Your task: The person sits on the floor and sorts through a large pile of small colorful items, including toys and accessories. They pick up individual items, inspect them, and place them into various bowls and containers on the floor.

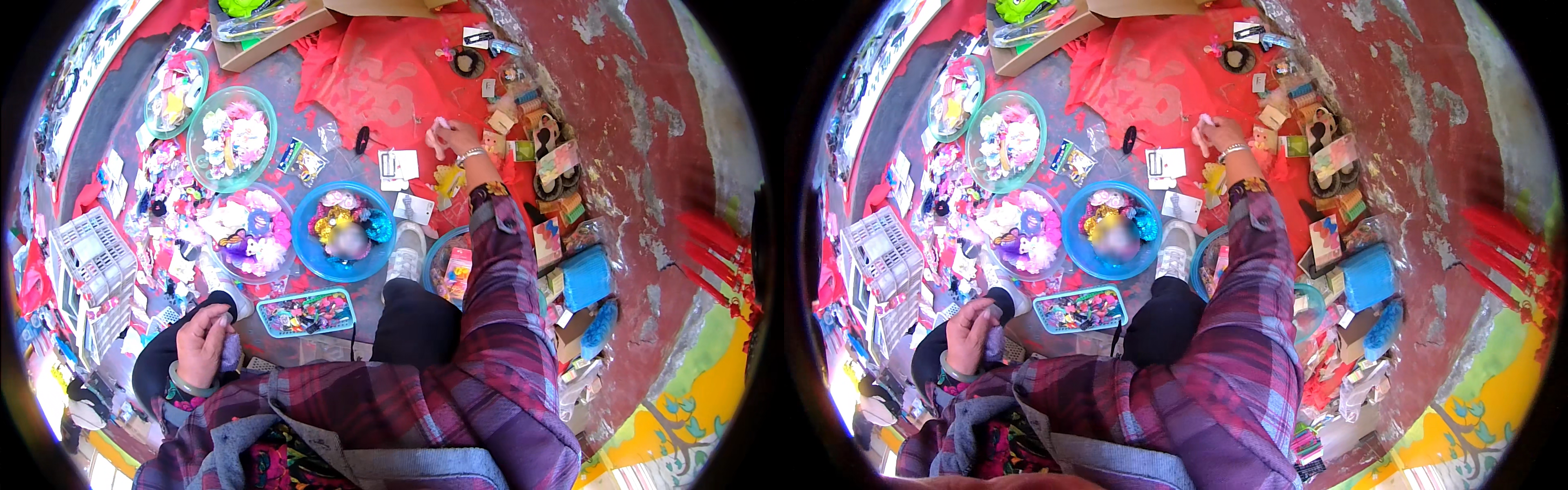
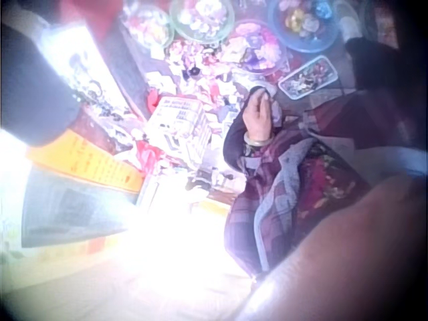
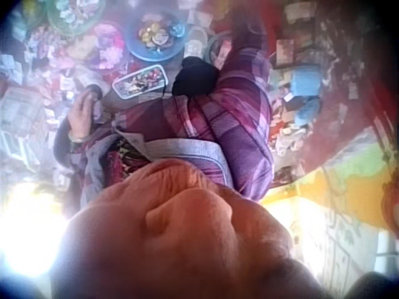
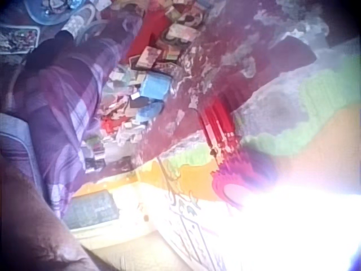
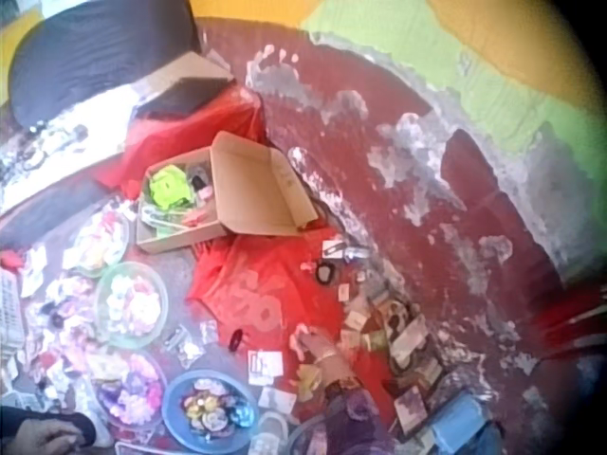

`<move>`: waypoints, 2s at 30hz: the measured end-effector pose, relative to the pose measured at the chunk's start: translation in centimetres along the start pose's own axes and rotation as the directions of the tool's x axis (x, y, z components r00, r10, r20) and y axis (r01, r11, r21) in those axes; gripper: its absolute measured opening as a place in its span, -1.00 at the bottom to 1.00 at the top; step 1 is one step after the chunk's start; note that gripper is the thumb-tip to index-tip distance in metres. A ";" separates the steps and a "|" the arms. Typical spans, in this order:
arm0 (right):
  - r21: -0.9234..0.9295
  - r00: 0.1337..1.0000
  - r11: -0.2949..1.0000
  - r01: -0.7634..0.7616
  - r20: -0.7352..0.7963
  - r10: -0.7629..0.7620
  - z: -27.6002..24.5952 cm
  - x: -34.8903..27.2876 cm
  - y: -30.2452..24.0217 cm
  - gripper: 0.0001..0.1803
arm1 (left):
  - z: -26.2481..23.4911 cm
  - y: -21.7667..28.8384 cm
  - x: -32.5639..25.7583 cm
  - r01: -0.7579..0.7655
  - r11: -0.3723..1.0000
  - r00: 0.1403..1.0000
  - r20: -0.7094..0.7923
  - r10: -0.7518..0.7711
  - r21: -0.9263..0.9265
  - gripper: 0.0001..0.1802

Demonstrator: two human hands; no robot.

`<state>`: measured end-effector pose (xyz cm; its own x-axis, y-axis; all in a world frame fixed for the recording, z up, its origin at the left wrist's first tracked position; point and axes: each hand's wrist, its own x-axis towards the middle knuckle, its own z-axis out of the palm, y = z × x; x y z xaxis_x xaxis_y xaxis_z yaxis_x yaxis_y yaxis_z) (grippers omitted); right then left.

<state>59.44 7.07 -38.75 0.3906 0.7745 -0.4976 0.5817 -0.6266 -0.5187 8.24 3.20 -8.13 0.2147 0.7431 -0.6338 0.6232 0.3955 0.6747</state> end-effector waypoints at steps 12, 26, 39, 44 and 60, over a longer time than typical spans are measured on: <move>0.174 0.761 0.874 -0.454 -0.434 0.481 -8.1 7.5 11.4 -0.54 | 0.1 0.1 1.6 0.027 0.999 1.000 -0.016 -0.027 0.032 -0.82; -0.177 0.905 0.927 0.332 -0.219 -0.366 3.1 -4.0 -3.3 -0.73 | 0.8 1.6 2.0 -0.041 0.996 0.999 -0.003 0.041 0.074 -0.82; 0.439 0.964 0.898 0.006 -0.241 0.111 1.9 -4.2 -2.6 -0.76 | 0.0 2.0 1.1 -0.115 0.974 0.993 0.052 0.107 0.195 -0.80; -0.196 0.885 0.963 0.185 -0.393 -0.250 1.5 -1.4 -5.7 -0.54 | -0.1 1.9 0.8 -0.134 0.976 0.989 0.082 0.122 0.169 -0.80; 0.914 0.984 0.375 -0.157 0.178 -0.021 1.6 -3.7 -2.8 -0.81 | -0.9 -0.2 -2.7 -0.253 0.949 0.963 0.146 0.228 0.189 -0.80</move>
<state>55.22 5.80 -36.59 0.2452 0.7598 -0.6021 -0.4952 -0.4358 -0.7516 6.89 1.56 -6.18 0.4584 0.7267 -0.5117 0.6787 0.0854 0.7294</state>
